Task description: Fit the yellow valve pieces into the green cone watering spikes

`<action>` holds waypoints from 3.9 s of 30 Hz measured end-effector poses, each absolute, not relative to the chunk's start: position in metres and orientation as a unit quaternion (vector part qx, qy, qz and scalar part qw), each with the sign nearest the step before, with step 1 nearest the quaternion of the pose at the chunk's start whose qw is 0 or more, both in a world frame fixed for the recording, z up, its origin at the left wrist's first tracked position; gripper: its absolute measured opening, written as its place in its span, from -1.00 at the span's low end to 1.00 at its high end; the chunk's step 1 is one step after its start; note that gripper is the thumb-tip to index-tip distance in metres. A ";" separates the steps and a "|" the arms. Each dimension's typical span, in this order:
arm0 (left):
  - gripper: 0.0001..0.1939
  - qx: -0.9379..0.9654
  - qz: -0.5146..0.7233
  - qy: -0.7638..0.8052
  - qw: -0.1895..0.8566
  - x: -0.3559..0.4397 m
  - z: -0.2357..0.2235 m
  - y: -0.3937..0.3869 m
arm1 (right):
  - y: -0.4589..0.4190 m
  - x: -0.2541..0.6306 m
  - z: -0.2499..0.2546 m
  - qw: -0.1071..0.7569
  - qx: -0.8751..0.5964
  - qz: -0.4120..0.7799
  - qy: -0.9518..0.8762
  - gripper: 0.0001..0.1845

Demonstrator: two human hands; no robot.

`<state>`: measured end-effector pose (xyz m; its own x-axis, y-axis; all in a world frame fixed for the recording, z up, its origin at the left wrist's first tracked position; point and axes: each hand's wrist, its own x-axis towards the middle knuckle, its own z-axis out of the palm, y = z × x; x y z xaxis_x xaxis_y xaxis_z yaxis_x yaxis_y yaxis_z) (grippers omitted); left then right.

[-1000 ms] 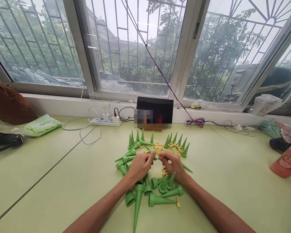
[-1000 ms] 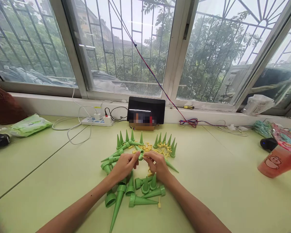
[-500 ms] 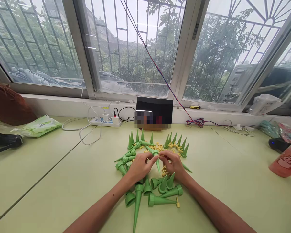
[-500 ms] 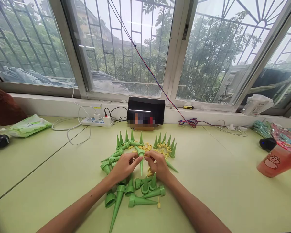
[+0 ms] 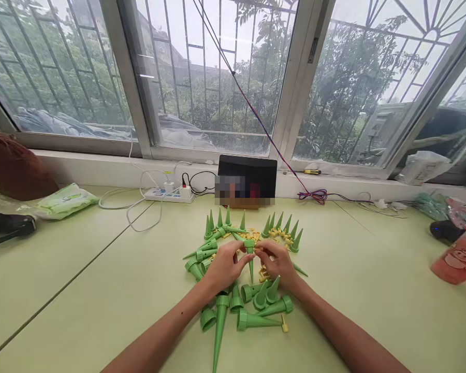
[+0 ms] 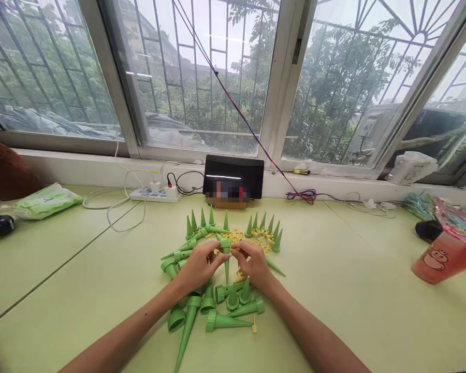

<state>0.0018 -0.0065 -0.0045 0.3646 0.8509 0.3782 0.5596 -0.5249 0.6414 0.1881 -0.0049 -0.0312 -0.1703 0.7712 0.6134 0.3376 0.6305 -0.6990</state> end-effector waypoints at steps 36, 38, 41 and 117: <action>-0.84 0.781 0.455 0.369 0.217 -0.001 -0.010 0.000 | -0.005 0.187 -0.033 0.529 -0.365 0.244 -0.727 -0.83; -0.85 0.781 0.445 0.379 0.219 0.000 -0.008 -0.002 | -0.006 0.186 -0.033 0.530 -0.371 0.240 -0.724 -0.84; -0.81 0.779 0.431 0.394 0.229 0.002 -0.005 -0.005 | -0.007 0.185 -0.031 0.531 -0.377 0.231 -0.723 -0.84; -0.24 0.682 0.333 0.459 0.462 0.001 -0.002 -0.003 | -0.008 0.185 -0.032 0.515 -0.372 0.231 -0.737 -0.88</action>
<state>0.0013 -0.0032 -0.0021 0.3572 0.9335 0.0309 0.3173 -0.1524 0.9360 0.1850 -0.0085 -0.0317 -0.1924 0.7867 0.5866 0.3101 0.6159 -0.7242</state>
